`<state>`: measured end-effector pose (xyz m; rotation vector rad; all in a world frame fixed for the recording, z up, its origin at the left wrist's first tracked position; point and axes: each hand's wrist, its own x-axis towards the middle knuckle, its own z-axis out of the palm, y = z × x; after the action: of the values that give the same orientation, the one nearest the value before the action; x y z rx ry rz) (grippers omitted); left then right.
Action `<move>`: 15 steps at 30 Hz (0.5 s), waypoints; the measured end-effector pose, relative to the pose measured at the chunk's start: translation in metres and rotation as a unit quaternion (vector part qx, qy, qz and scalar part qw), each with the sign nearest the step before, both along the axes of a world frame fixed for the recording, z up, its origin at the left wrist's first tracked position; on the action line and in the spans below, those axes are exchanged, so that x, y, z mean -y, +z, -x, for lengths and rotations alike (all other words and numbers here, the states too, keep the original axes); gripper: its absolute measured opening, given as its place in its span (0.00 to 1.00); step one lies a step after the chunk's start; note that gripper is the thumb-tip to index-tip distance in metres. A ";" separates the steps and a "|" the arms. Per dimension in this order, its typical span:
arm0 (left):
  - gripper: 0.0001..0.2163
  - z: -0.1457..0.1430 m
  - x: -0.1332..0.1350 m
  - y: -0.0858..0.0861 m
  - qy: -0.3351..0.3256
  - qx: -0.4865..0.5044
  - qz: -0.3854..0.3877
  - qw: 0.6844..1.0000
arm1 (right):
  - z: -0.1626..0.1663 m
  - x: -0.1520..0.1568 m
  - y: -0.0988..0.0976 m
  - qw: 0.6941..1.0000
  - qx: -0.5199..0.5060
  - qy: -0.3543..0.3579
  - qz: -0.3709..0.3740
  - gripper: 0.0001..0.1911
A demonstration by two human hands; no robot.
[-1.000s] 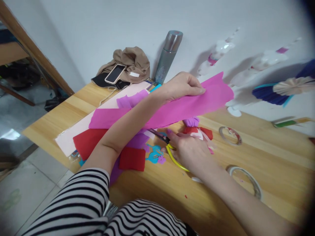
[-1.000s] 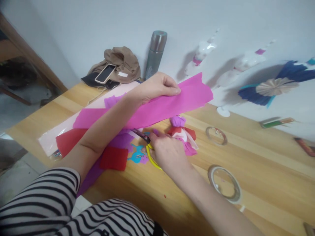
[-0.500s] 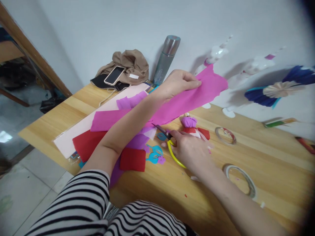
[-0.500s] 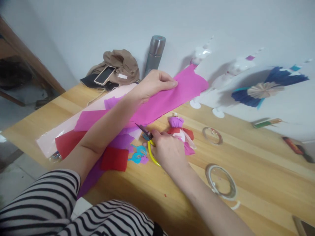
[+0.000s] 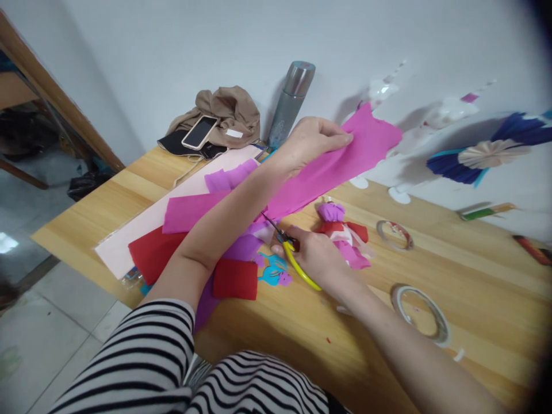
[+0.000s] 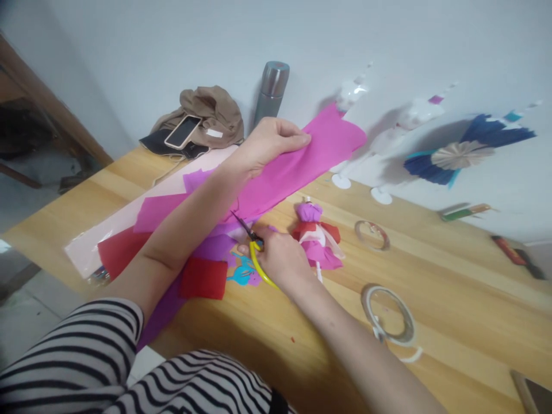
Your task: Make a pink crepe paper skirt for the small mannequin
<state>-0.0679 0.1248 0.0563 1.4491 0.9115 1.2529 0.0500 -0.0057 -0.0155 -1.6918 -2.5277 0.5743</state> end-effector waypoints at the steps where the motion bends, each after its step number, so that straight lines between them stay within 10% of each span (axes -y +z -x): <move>1: 0.10 0.000 0.000 0.000 -0.003 0.001 -0.001 1.000 | 0.001 0.000 -0.001 1.000 0.002 -0.002 0.001 0.18; 15: 0.08 0.003 -0.001 -0.004 0.010 -0.020 -0.028 0.999 | 0.000 0.000 -0.008 0.994 -0.082 0.048 0.054 0.19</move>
<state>-0.0707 0.1260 0.0526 1.5179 0.9267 1.2772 0.0497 -0.0061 -0.0236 -1.4916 -2.5119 0.8344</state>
